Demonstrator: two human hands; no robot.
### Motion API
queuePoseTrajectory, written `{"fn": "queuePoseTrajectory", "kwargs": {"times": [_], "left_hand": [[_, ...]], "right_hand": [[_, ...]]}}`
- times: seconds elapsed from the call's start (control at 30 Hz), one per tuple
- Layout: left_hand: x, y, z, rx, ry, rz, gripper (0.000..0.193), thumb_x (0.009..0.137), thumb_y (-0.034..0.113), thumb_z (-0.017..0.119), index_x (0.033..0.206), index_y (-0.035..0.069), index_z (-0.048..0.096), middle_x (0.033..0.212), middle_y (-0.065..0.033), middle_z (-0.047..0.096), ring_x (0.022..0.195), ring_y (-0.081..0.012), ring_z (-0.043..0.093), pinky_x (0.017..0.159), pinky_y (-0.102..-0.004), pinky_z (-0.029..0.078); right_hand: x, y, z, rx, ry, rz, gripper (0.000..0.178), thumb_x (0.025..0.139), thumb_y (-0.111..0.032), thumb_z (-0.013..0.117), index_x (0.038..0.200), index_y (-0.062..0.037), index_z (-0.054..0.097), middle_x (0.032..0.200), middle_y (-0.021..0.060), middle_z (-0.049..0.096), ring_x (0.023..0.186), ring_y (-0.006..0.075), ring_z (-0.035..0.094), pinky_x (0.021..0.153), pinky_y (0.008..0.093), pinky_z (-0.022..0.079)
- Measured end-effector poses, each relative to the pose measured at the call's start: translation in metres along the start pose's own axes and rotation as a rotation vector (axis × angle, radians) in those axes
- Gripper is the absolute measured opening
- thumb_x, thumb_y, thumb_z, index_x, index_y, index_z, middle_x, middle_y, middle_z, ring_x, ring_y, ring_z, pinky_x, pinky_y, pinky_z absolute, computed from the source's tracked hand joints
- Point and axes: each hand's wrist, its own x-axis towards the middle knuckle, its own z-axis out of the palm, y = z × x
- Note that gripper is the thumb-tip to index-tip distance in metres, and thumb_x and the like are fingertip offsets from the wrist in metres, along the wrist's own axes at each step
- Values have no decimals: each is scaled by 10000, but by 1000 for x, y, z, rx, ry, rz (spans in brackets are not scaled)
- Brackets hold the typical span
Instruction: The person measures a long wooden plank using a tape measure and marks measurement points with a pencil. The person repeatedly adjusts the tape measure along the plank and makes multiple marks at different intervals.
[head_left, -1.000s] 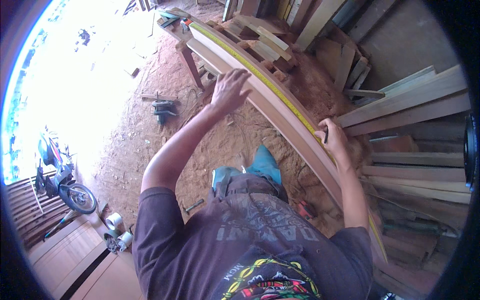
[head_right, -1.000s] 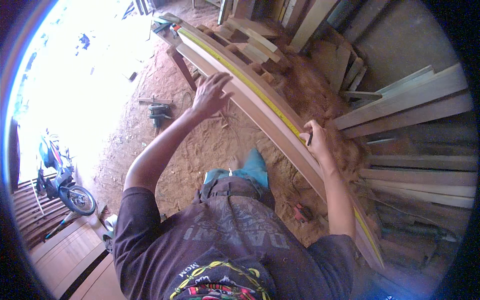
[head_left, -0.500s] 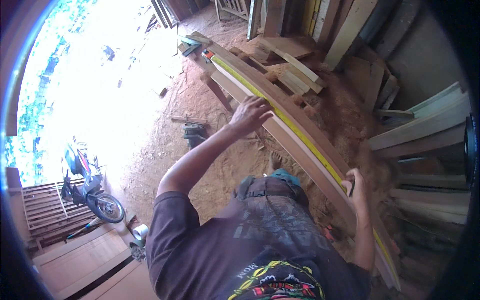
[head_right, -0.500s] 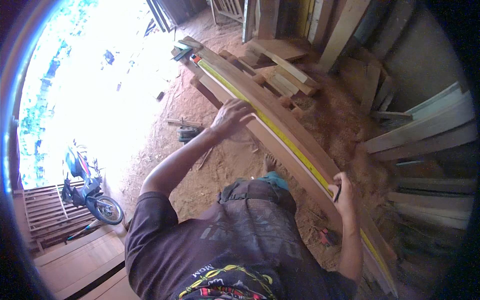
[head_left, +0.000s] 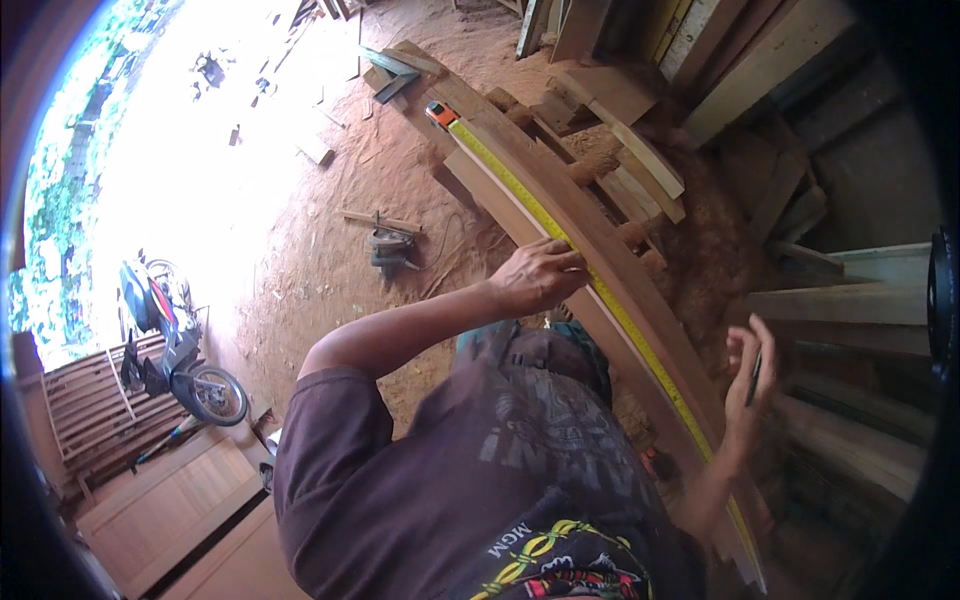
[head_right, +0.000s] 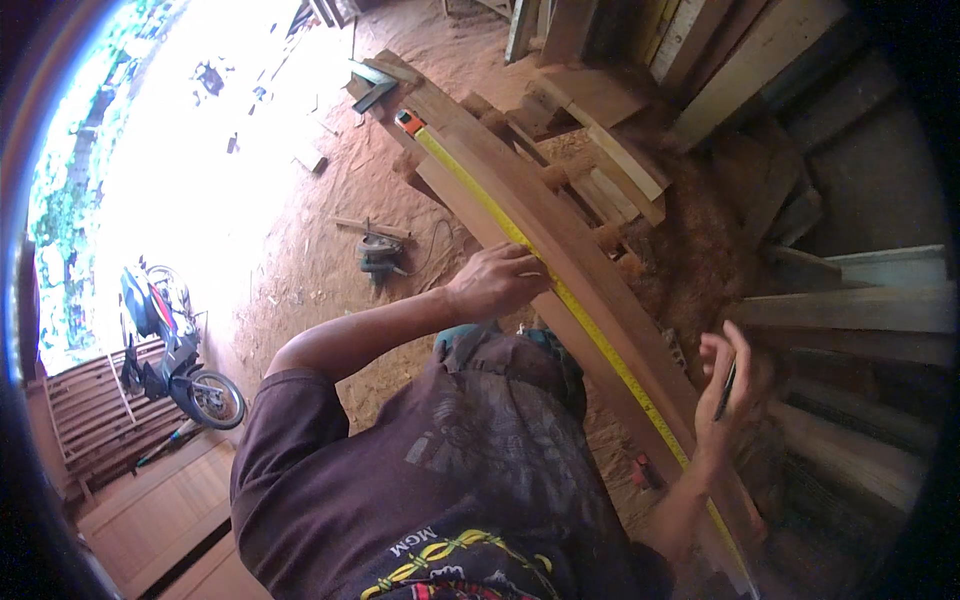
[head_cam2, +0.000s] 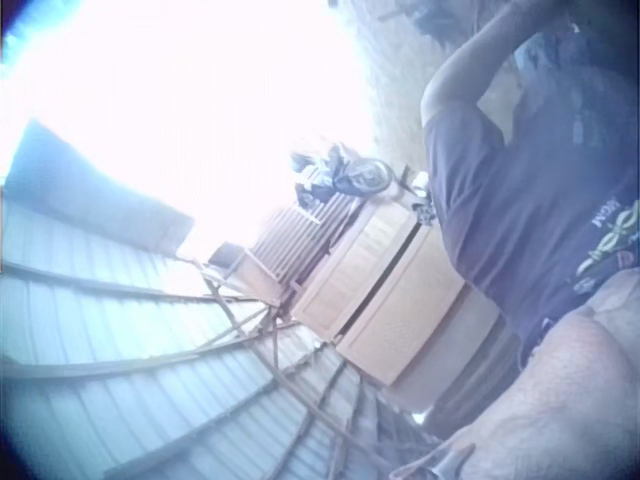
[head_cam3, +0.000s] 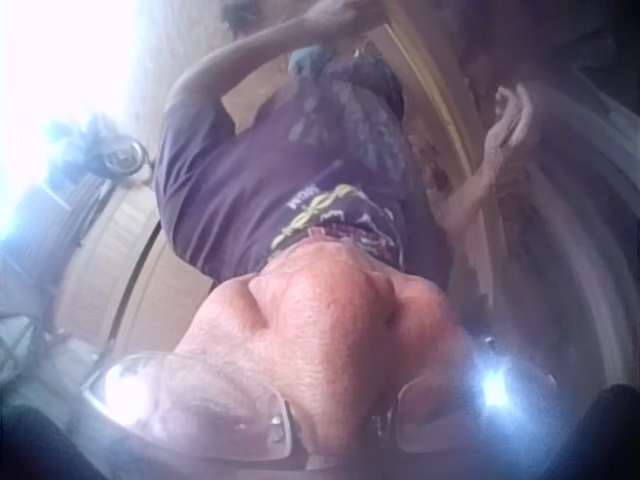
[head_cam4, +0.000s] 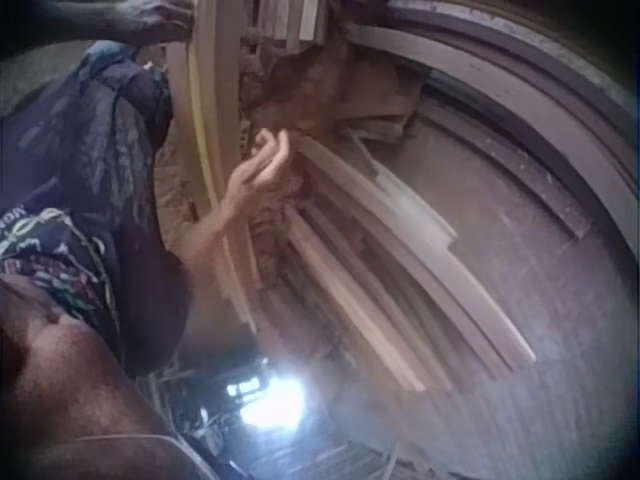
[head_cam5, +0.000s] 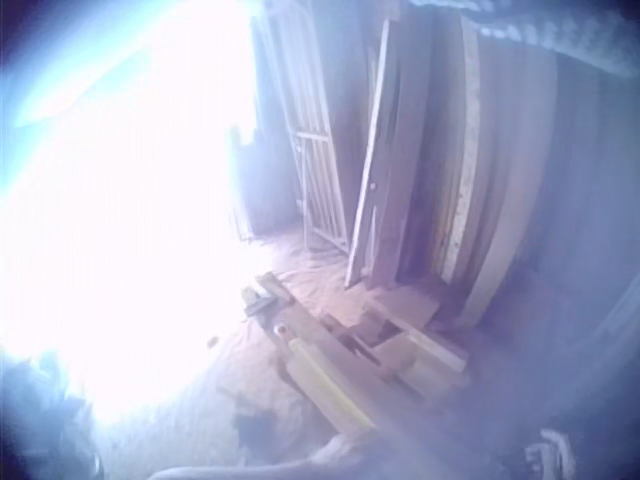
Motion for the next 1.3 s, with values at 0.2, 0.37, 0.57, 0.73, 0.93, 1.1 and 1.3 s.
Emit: {"fn": "queuePoseTrajectory", "kwargs": {"times": [0.2,0.37,0.57,0.73,0.93,1.1,1.3], "left_hand": [[1,-30,-3,-164,-59,128,298,866,146,735,1158,97,761,1211,-34,708,1168,-251,678,961,-389,596],[-7,-55,14,-195,-219,204,307,880,185,676,1156,65,737,1212,-98,683,1184,-277,646,1020,-435,546],[-16,-69,48,-465,-160,210,420,960,248,636,1314,25,666,1336,-203,648,1331,-354,565,1202,-492,394],[-19,-69,60,-515,-33,269,457,1002,276,620,1388,31,627,1430,-183,609,1387,-345,541,1199,-475,429],[-19,-76,53,-458,-51,365,540,977,324,655,1429,32,616,1521,-176,581,1406,-355,557,1193,-509,453],[-16,-79,51,-505,-103,372,549,946,302,671,1418,25,624,1500,-177,595,1383,-367,574,1177,-509,471],[-15,-78,56,-492,-85,380,548,914,267,683,1399,16,627,1455,-177,614,1347,-366,592,1156,-508,490]], "right_hand": [[60,-134,149,573,79,-64,380,1171,-243,511,1396,13,678,1087,78,736,922,137,691,798,273,561],[110,-203,272,743,-116,93,295,1112,-239,654,1204,22,756,1017,74,762,890,114,720,775,251,580],[150,-219,358,694,-167,172,335,1081,-292,709,1153,32,757,960,84,777,859,117,750,755,245,603],[158,-219,383,686,-199,176,218,1044,-177,756,1124,26,757,989,84,766,869,108,734,782,242,619],[163,-221,404,522,-107,144,137,1019,-115,758,1062,16,758,864,38,755,750,62,701,699,217,597],[163,-213,409,461,-105,114,121,1009,-106,766,1049,8,763,835,18,749,737,38,689,684,199,591],[161,-211,411,456,-88,74,107,1003,-98,769,1045,0,773,829,9,748,737,33,689,684,197,592]]}}
